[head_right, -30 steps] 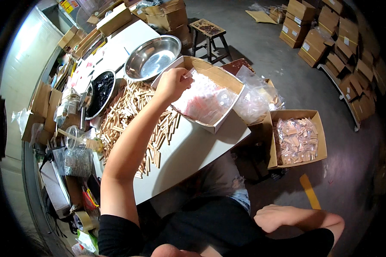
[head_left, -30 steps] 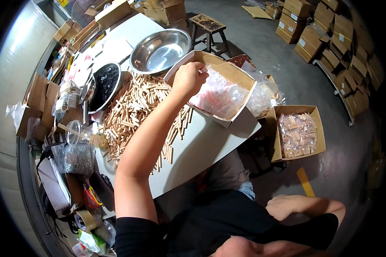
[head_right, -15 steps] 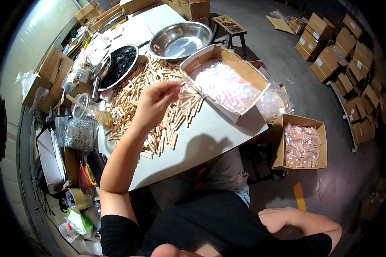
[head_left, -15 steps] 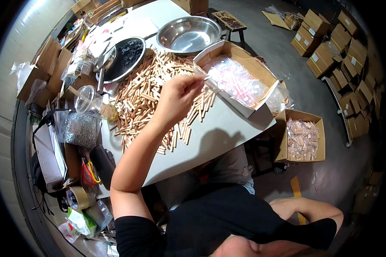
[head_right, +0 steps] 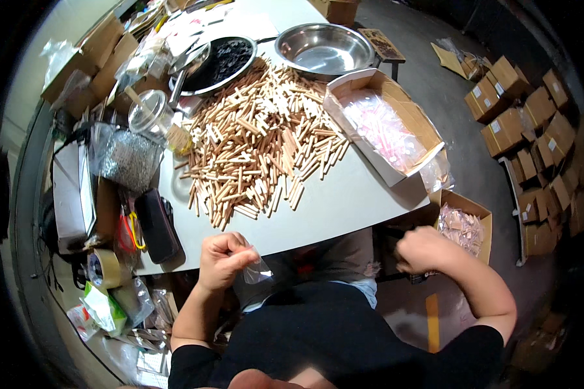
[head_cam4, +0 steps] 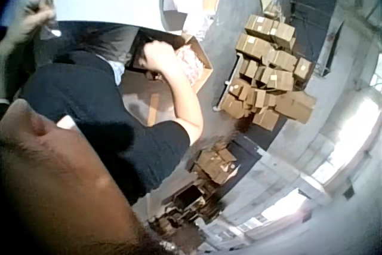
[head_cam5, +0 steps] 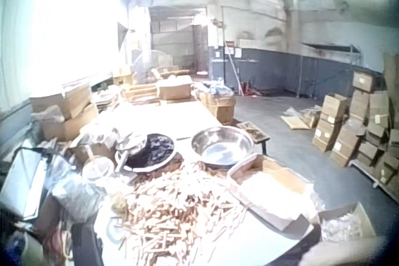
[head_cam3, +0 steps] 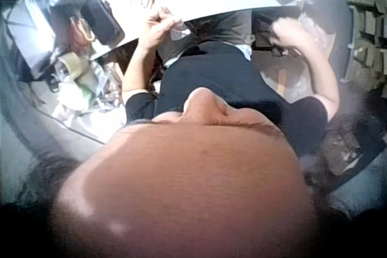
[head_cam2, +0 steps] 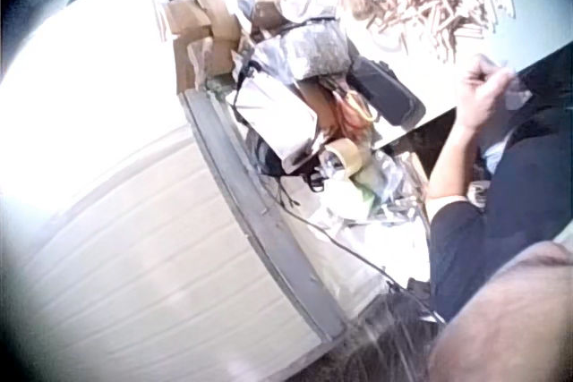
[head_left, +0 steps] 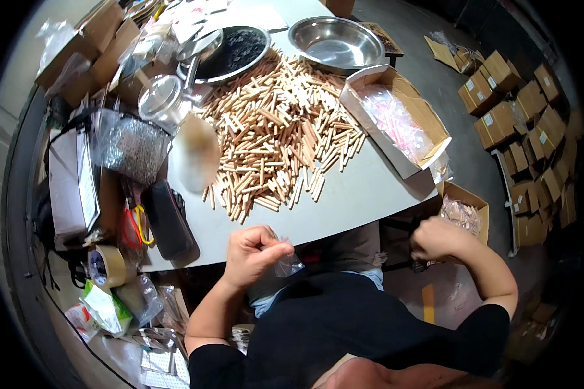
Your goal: The person repeatedly picks up small wooden sticks from a large pile on a table and places them into small clear plastic bags. The filled bags are then placed into a cardboard box. The task is performed continuously by hand throughout the clip.
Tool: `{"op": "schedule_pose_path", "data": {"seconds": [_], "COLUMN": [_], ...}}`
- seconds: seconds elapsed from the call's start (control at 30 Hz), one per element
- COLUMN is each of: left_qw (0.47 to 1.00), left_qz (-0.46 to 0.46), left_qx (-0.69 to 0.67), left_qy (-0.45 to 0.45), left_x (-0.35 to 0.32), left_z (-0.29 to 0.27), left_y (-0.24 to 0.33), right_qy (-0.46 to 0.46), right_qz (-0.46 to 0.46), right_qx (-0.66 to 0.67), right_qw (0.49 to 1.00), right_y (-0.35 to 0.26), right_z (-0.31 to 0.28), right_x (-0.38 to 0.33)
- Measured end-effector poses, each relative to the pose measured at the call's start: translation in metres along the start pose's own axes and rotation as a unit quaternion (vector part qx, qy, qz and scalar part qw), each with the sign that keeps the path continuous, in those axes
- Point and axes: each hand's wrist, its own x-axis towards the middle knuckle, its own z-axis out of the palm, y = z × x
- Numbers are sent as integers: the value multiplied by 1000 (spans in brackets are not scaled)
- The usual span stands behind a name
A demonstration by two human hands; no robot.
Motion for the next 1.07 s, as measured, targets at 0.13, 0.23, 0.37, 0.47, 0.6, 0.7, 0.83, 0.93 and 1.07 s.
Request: {"op": "schedule_pose_path", "data": {"seconds": [0.13, 0.23, 0.37, 0.47, 0.6, 0.7, 0.83, 0.93, 1.07], "left_qw": [990, 983, 972, 941, 905, 867, 822, 837, 881], "left_qz": [-96, -111, -142, -194, -275, -318, -362, -319, -246], "left_qx": [-95, -98, -139, -215, -230, -313, -395, -397, -325], "left_qy": [-40, -107, -128, -176, -230, -223, -196, -201, -239], "left_x": [-22, -26, -31, -25, -8, 5, 8, 7, 7], "left_z": [13, 22, 24, 26, 43, 56, 62, 63, 61], "left_y": [-20, -39, -57, -76, -98, -106, -110, -114, -105], "right_qy": [346, 439, 499, 511, 498, 471, 395, 350, 288], "right_qz": [-168, -178, -189, -172, -174, -198, -251, -290, -332], "right_qx": [182, 183, 147, 183, 205, 216, 265, 299, 355], "right_qw": [905, 862, 833, 822, 824, 832, 843, 839, 825], "right_y": [-31, -50, -52, -55, -61, -68, -81, -87, -80], "right_z": [-42, -66, -62, -51, -39, -28, -16, -13, -6], "right_x": [65, 115, 158, 155, 138, 130, 112, 100, 99]}}
